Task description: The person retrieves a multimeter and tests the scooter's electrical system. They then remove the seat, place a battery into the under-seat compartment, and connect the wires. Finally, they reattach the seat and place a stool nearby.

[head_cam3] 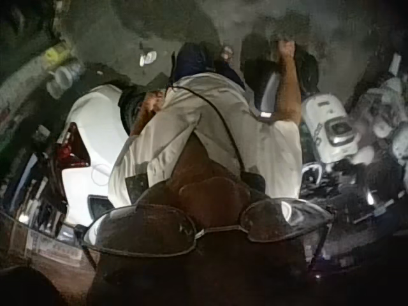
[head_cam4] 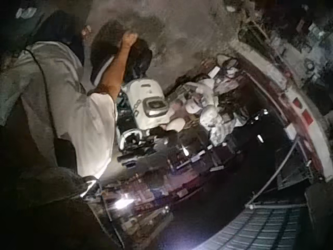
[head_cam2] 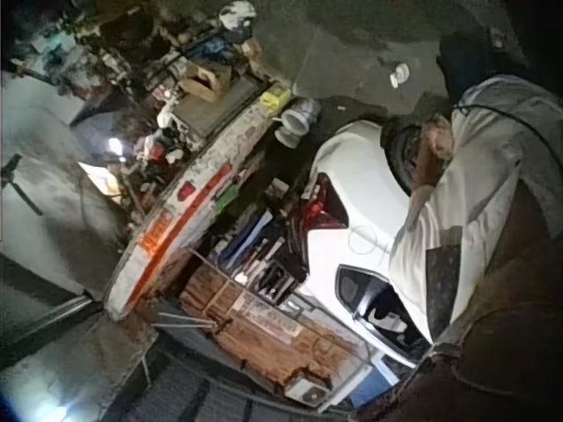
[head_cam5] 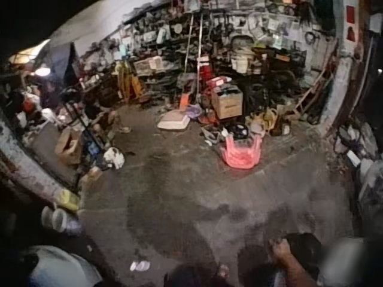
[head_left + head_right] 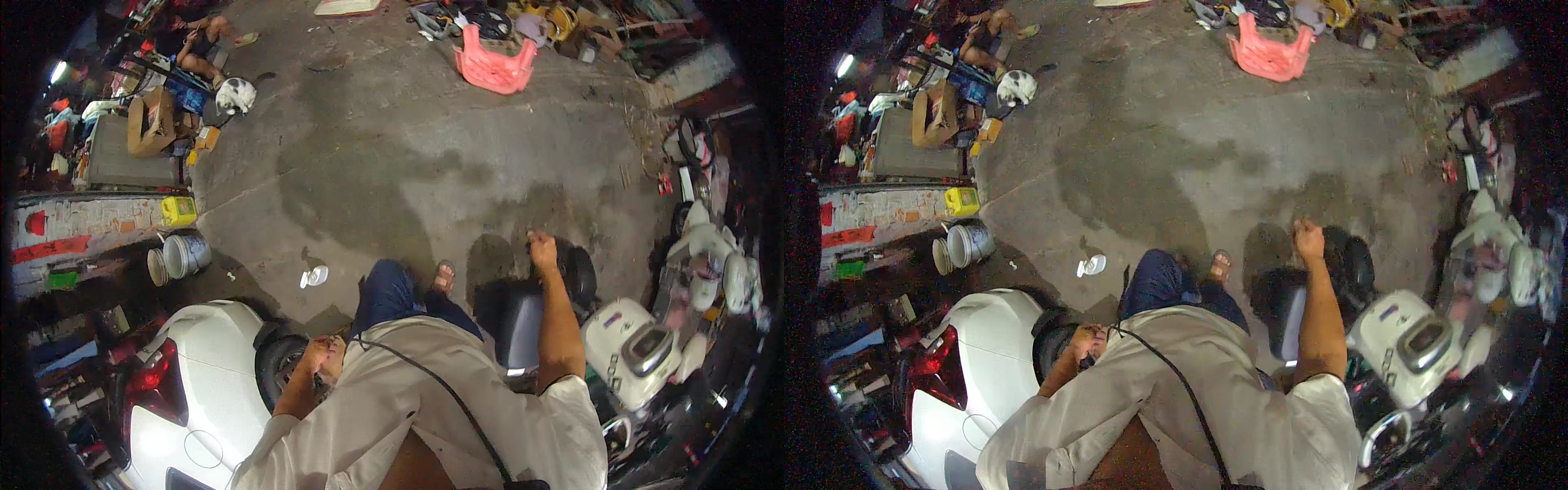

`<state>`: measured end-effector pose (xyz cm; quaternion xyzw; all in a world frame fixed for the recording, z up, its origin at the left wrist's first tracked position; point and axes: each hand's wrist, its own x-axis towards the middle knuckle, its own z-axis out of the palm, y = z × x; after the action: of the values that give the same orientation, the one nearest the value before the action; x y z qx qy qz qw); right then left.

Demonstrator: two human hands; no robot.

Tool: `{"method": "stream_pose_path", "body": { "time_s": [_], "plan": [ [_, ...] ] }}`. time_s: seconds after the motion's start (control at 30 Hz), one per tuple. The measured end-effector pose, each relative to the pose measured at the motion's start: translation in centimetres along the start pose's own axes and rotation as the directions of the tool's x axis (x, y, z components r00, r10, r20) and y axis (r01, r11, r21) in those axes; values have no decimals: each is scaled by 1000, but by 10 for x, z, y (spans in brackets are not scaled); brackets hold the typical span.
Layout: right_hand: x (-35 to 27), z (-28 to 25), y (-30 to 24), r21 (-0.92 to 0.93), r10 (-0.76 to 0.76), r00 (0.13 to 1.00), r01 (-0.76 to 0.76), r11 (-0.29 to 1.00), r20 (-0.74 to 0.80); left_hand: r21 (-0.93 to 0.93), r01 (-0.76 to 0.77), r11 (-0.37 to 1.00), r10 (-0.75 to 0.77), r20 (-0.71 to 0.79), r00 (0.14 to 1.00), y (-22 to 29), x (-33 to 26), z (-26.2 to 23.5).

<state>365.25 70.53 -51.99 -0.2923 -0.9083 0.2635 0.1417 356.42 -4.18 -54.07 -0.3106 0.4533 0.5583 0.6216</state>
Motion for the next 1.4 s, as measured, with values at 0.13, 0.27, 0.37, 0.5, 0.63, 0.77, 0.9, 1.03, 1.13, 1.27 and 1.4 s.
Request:
{"method": "stream_pose_path", "body": {
  "time_s": [0.13, 0.27, 0.37, 0.5, 0.63, 0.77, 0.9, 1.03, 1.13, 1.27, 1.4],
  "plan": [
    [137, 26, -72, 421, 455, 847, -531, 735, 274, 122, 87, 989, -56, -238, 970, 76, 30, 43],
    [151, 74, -4, 20, 259, 913, -279, 960, 315, 290, 190, 938, -127, -220, 967, 201, 36, 103],
    [120, 102, 39, -494, 506, 766, -287, 821, 397, -46, 237, 970, -238, -11, 971, 304, 49, 96],
    [129, 85, 9, -127, 471, 703, -483, 866, 533, 899, -377, 223, 542, 208, 815, 483, 62, 76],
    [202, 22, -26, -345, 746, 533, -667, 661, 398, 829, -229, 511, 451, -32, 892, 708, 68, 185],
    [275, -9, -23, -267, 827, 418, -806, 529, 375, 832, -280, 478, 688, -157, 709, 793, 60, 363],
    [396, -15, -55, -346, 830, 388, -774, 530, 401, 961, -116, 250, 514, -31, 857, 795, 78, 333],
    [497, 7, -25, -411, 789, 371, -700, 584, 489, 812, 278, 513, 149, -403, 903, 714, 38, 312],
    [567, 46, 38, -523, 752, 389, -548, 653, 532, 349, 543, 764, -141, -731, 668, 657, -5, 363],
    [678, 83, 80, -636, 665, 495, -259, 727, 559, 259, 583, 770, -215, -755, 620, 632, -30, 443],
    [744, 130, 141, -639, 555, 558, -56, 767, 617, 155, 648, 745, -301, -790, 535, 628, -36, 505]
  ]
}}
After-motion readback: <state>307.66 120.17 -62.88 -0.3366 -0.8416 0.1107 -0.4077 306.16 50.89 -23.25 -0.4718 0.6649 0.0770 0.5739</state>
